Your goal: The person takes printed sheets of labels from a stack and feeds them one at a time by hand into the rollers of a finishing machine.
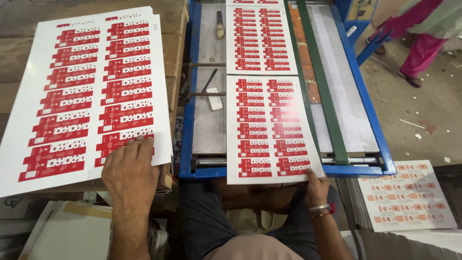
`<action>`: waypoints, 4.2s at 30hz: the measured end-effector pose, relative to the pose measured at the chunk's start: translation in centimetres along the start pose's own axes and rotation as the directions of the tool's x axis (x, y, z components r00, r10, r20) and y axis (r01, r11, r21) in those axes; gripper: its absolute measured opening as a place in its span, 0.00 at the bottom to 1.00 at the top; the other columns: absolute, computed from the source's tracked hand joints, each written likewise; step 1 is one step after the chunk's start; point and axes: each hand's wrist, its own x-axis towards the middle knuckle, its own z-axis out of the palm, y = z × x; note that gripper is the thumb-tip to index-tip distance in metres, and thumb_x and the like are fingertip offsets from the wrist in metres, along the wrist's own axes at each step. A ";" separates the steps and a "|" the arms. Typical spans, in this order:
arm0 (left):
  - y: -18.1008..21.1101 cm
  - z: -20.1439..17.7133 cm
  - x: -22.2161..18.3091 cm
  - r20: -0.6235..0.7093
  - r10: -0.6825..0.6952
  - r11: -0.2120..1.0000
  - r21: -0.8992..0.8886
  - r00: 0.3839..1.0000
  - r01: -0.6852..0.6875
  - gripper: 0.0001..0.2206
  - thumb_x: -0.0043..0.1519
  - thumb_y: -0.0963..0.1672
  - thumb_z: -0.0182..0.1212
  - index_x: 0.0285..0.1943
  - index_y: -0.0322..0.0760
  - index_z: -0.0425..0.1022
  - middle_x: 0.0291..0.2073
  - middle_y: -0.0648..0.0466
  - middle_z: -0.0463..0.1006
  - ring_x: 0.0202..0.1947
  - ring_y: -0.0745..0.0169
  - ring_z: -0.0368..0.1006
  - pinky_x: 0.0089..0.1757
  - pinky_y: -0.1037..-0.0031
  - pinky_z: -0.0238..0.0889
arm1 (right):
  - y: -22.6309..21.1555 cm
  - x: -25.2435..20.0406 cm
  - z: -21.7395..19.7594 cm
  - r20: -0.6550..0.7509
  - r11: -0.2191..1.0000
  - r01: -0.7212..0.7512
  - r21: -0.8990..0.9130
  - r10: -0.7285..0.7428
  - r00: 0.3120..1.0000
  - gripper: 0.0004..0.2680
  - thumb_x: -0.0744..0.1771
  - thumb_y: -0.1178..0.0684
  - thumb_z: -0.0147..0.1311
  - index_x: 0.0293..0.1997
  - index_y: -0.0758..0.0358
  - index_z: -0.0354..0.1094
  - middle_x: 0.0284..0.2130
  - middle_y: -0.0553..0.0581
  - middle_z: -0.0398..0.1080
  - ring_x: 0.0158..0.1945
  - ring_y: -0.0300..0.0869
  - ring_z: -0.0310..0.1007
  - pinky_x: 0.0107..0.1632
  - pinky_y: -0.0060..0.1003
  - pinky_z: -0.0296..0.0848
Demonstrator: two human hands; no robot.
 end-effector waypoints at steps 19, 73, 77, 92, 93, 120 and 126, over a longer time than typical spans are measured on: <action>-0.3 -0.4 0.5 0.019 0.018 1.000 -0.014 1.000 -0.017 0.14 0.53 0.37 0.70 0.48 0.37 0.80 0.37 0.53 0.79 0.40 0.55 0.75 0.45 0.62 0.70 | -2.4 7.2 4.5 0.061 0.936 -0.347 0.055 0.344 0.937 0.14 0.71 0.51 0.50 0.55 0.76 0.60 0.47 0.69 0.71 0.46 0.56 0.78 0.45 0.48 0.82; -2.6 0.9 1.5 0.052 0.015 1.000 -0.015 0.999 -0.015 0.18 0.55 0.40 0.69 0.55 0.34 0.80 0.52 0.50 0.81 0.54 0.52 0.76 0.55 0.62 0.69 | -0.3 -4.3 -0.4 -0.123 0.994 -0.107 0.004 0.107 0.987 0.10 0.69 0.58 0.54 0.55 0.70 0.69 0.37 0.56 0.76 0.34 0.39 0.75 0.33 0.34 0.75; -2.9 -0.1 1.5 0.097 0.047 0.998 -0.047 0.994 -0.042 0.22 0.53 0.44 0.71 0.56 0.31 0.79 0.54 0.44 0.80 0.56 0.48 0.76 0.56 0.60 0.69 | -1.5 -2.0 1.2 -0.031 0.995 -0.077 0.057 0.079 0.996 0.09 0.70 0.59 0.53 0.55 0.70 0.70 0.38 0.56 0.76 0.34 0.39 0.75 0.33 0.33 0.76; -3.7 -0.7 2.6 0.102 -0.002 0.997 -0.073 0.995 0.009 0.19 0.47 0.40 0.74 0.49 0.38 0.81 0.42 0.55 0.82 0.42 0.56 0.77 0.45 0.64 0.71 | -1.9 9.1 9.4 -0.066 0.962 -0.231 0.147 0.242 0.968 0.07 0.69 0.56 0.54 0.50 0.65 0.69 0.39 0.56 0.75 0.37 0.43 0.77 0.33 0.38 0.79; -3.7 -0.6 2.6 0.094 0.001 0.998 -0.065 0.996 0.005 0.19 0.47 0.40 0.74 0.49 0.38 0.81 0.41 0.55 0.82 0.41 0.56 0.76 0.45 0.64 0.71 | -2.0 9.8 9.7 -0.058 0.957 -0.256 0.138 0.266 0.962 0.07 0.69 0.56 0.53 0.50 0.67 0.69 0.39 0.57 0.76 0.37 0.44 0.77 0.34 0.38 0.80; 6.8 2.0 4.0 0.257 0.319 0.941 -0.200 0.912 -0.273 0.19 0.55 0.43 0.62 0.55 0.26 0.74 0.57 0.40 0.76 0.59 0.47 0.69 0.61 0.53 0.57 | -15.9 -9.2 23.5 0.908 0.826 -0.543 0.155 0.098 0.408 0.19 0.70 0.50 0.50 0.69 0.64 0.55 0.61 0.62 0.69 0.61 0.50 0.73 0.58 0.46 0.77; 6.9 0.5 3.1 0.267 0.320 0.918 -0.323 0.909 -0.229 0.28 0.57 0.52 0.60 0.58 0.23 0.72 0.56 0.38 0.75 0.60 0.41 0.67 0.62 0.45 0.49 | -14.6 -6.8 22.7 0.570 0.855 -0.455 0.249 0.250 0.783 0.15 0.69 0.55 0.50 0.63 0.69 0.62 0.50 0.61 0.74 0.48 0.46 0.79 0.45 0.40 0.82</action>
